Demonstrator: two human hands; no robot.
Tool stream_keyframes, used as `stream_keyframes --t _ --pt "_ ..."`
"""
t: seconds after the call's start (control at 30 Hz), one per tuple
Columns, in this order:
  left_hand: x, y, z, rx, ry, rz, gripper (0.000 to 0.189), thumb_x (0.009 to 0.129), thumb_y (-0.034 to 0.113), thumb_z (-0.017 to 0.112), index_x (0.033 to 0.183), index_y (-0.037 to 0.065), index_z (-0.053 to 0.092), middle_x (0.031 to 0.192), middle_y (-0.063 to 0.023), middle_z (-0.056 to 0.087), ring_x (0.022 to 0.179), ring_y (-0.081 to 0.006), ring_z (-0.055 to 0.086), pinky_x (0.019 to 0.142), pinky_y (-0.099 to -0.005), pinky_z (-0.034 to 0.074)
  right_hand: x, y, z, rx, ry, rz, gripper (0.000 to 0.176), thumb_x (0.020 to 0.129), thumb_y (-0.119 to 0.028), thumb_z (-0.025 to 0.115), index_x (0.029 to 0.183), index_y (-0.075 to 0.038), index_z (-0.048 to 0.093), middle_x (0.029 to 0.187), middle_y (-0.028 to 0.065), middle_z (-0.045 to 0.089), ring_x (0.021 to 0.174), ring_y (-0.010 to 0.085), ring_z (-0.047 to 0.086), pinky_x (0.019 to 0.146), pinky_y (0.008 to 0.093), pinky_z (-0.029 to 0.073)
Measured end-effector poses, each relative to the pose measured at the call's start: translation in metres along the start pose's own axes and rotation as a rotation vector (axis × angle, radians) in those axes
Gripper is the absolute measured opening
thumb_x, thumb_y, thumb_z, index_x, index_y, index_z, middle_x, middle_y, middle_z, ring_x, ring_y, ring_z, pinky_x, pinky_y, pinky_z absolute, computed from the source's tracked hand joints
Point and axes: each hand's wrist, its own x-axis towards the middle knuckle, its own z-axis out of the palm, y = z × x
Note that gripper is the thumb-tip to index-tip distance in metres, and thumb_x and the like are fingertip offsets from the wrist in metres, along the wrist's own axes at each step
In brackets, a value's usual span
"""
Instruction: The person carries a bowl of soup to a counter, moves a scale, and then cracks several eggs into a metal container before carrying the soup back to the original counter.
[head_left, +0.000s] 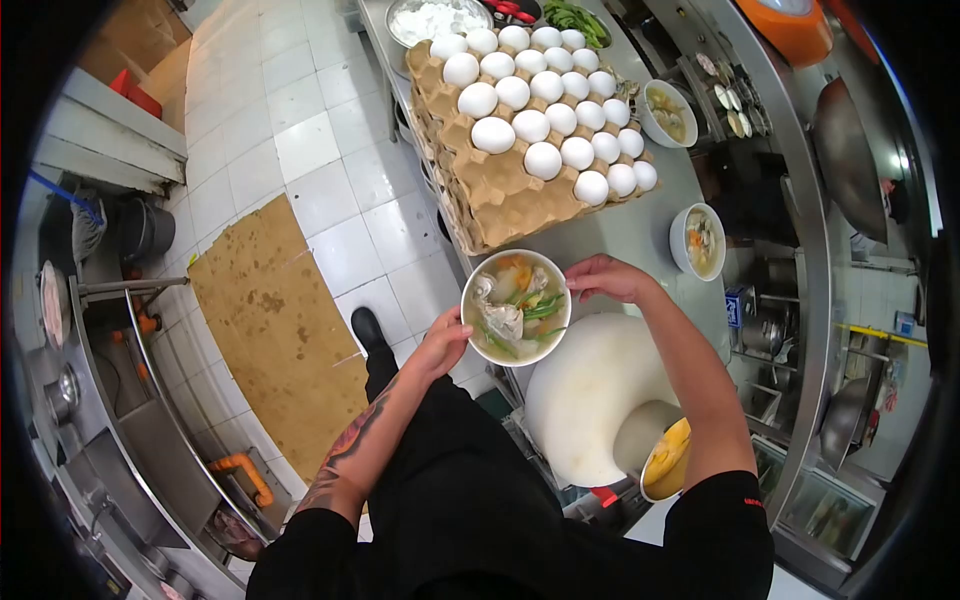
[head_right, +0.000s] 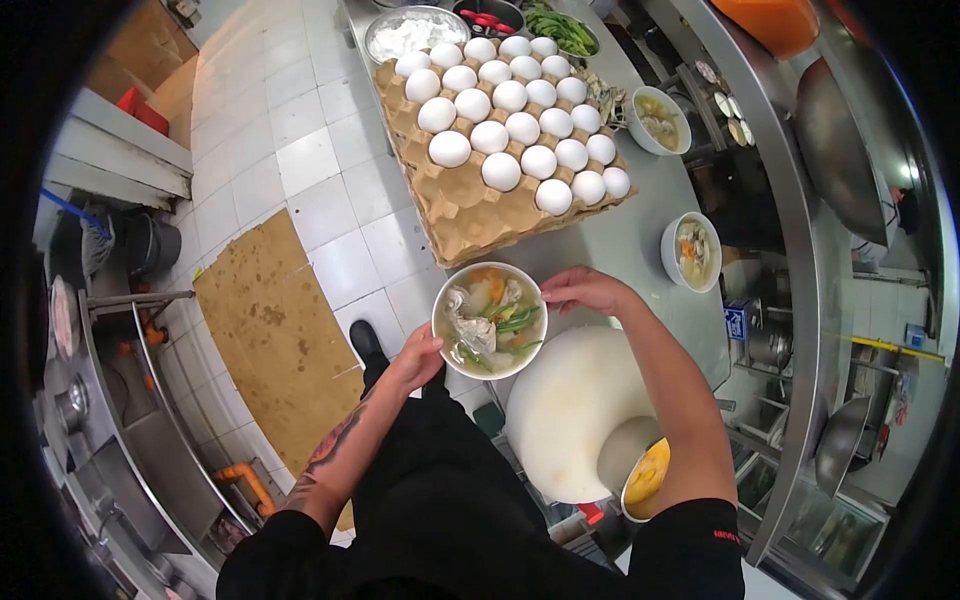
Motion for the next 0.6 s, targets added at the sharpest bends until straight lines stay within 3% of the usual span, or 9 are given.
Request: stream_keyframes --t 0.17,0.23,0.47,0.6 --pt "-0.002 -0.002 0.003 0.010 0.017 0.023 0.078 0.077 0.027 0.079 0.141 -0.004 0.045 0.134 -0.0117 0.059 0.127 -0.0217 0.053 0.115 -0.0360 0.034 -0.003 0.001 0.003 -0.003 -0.002 -0.034 0.040 0.092 -0.034 0.073 0.120 -0.005 0.071 0.104 0.0017 0.073 0.094 0.0121 0.066 0.079 0.0277 0.052" --pt "-0.003 -0.003 0.003 0.019 0.034 0.020 0.089 0.075 0.038 0.082 0.143 -0.004 0.042 0.139 -0.0147 0.056 0.128 -0.0260 0.054 0.114 -0.0416 0.039 -0.001 0.002 0.004 0.045 0.030 -0.036 0.042 0.091 -0.036 0.072 0.120 -0.005 0.070 0.104 0.0020 0.073 0.093 0.0121 0.065 0.079 0.0276 0.051" --pt "-0.015 0.002 0.009 0.002 0.025 0.047 0.084 0.077 0.032 0.080 0.143 -0.004 0.042 0.139 -0.0126 0.056 0.128 -0.0228 0.053 0.114 -0.0371 0.035 0.005 -0.003 0.008 0.045 0.032 -0.082 0.047 0.091 -0.040 0.073 0.120 -0.004 0.069 0.111 0.0030 0.070 0.096 0.0123 0.062 0.079 0.0274 0.051" --pt "-0.027 0.005 0.005 0.009 0.047 0.061 0.092 0.073 0.034 0.083 0.145 -0.004 0.039 0.139 -0.0130 0.054 0.129 -0.0237 0.052 0.114 -0.0380 0.037 0.008 -0.012 0.019 0.081 -0.017 -0.101 0.048 0.091 -0.038 0.073 0.124 -0.004 0.063 0.112 0.0026 0.068 0.098 0.0126 0.063 0.079 0.0283 0.051"
